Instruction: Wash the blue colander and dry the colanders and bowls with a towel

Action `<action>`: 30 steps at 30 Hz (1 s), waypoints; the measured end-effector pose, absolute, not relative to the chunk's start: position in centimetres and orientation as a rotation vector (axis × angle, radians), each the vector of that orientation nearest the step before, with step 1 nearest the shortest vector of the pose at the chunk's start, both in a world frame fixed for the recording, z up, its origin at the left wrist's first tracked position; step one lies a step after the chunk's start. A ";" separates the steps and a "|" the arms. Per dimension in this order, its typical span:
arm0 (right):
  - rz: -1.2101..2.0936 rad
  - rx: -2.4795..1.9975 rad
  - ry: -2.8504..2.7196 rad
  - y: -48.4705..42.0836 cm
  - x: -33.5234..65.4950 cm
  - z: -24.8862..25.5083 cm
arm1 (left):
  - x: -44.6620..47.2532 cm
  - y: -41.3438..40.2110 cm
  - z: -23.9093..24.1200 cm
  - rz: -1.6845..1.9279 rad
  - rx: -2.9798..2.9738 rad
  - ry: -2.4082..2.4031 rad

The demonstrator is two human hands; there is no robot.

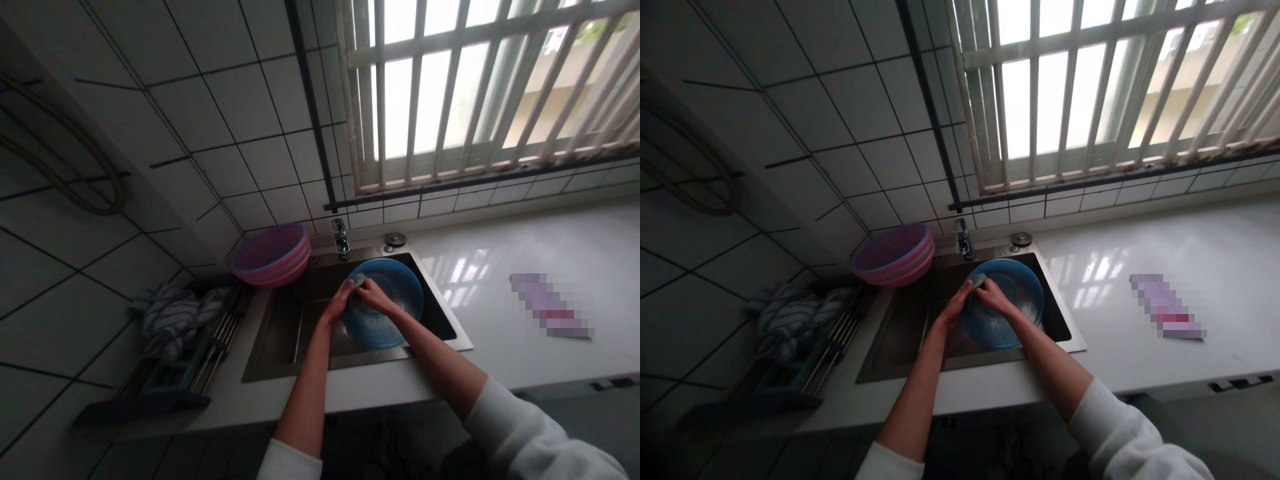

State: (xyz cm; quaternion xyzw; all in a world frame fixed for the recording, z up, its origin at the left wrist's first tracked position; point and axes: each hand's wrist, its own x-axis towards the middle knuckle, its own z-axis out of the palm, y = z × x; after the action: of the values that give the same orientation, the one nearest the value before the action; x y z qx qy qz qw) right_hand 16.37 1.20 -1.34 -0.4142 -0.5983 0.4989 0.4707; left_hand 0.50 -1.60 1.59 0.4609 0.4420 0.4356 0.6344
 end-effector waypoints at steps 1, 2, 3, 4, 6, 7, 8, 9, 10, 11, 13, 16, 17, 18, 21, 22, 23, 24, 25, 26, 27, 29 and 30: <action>1.142 -1.076 -1.374 1.6 16.8 -1.1 | 0.6 -1.7 1.6 0.986 1.052 0.984; 1.089 -1.124 -1.298 1.9 17.2 -0.8 | 0.7 -1.8 1.7 0.980 1.052 0.968; 1.067 -1.148 -1.253 2.1 17.5 -0.6 | 0.7 -1.9 1.7 0.975 1.051 0.957; 1.075 -1.146 -1.248 2.1 17.6 -0.5 | 0.7 -2.0 1.7 0.972 1.051 0.948; 1.169 -1.067 -1.351 1.5 17.3 -0.6 | 0.6 -2.0 1.7 0.981 1.057 0.950; 1.251 -1.006 -1.447 1.1 17.1 -0.7 | 0.4 -1.9 1.7 0.997 1.064 0.973; 1.347 -0.948 -1.556 0.6 16.7 -1.0 | 0.3 -1.8 1.7 1.015 1.073 1.010; 1.444 -0.898 -1.665 0.1 16.4 -1.2 | 0.2 -1.7 1.6 1.038 1.086 1.057; 1.521 -0.863 -1.758 -0.2 16.1 -1.4 | 0.0 -1.6 1.6 1.060 1.098 1.103; 1.559 -0.844 -1.822 -0.4 16.0 -1.6 | 0.0 -1.6 1.6 1.075 1.107 1.134; 1.478 -0.867 -1.823 -0.4 16.0 -1.5 | 0.0 -1.6 1.6 1.073 1.120 1.119; 1.149 -1.048 -1.564 0.5 16.6 -0.9 | 0.3 -1.8 1.7 1.015 1.133 1.005; 1.069 -1.112 -1.482 0.8 16.8 -0.7 | 0.5 -1.9 1.8 1.000 1.137 0.983; 1.028 -1.150 -1.432 1.0 17.0 -0.6 | 0.5 -2.0 1.8 0.993 1.144 0.978; 1.182 -1.061 -1.521 0.6 16.7 -1.0 | 0.4 -2.1 1.9 1.028 1.173 1.022; 1.297 -1.006 -1.594 0.3 16.5 -1.3 | 0.3 -2.1 1.8 1.054 1.179 1.045; 1.418 -0.962 -1.669 -0.1 16.2 -1.6 | 0.2 -2.0 1.8 1.079 1.180 1.070; 1.521 -0.933 -1.739 -0.4 15.9 -1.9 | 0.1 -2.0 1.8 1.098 1.174 1.093; 1.577 -0.922 -1.791 -0.5 15.8 -2.1 | 0.0 -1.9 1.8 1.107 1.167 1.111; 1.563 -0.926 -1.812 -0.6 15.8 -2.2 | 0.0 -1.8 1.7 1.101 1.163 1.117; 1.477 -0.947 -1.795 -0.4 15.9 -2.1 | 0.0 -1.8 1.7 1.084 1.164 1.110; 1.195 -1.048 -1.644 0.2 16.5 -1.6 | 0.1 -1.8 1.6 1.042 1.165 1.059; 1.067 -1.109 -1.538 0.6 16.9 -1.2 | 0.2 -1.8 1.6 1.021 1.160 1.028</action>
State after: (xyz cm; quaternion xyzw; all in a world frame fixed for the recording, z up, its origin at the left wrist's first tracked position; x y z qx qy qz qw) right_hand 16.88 0.63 -1.23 -0.4514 -0.6261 0.4344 0.4642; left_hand 0.18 -1.84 1.60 0.5002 0.4432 0.4405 0.5994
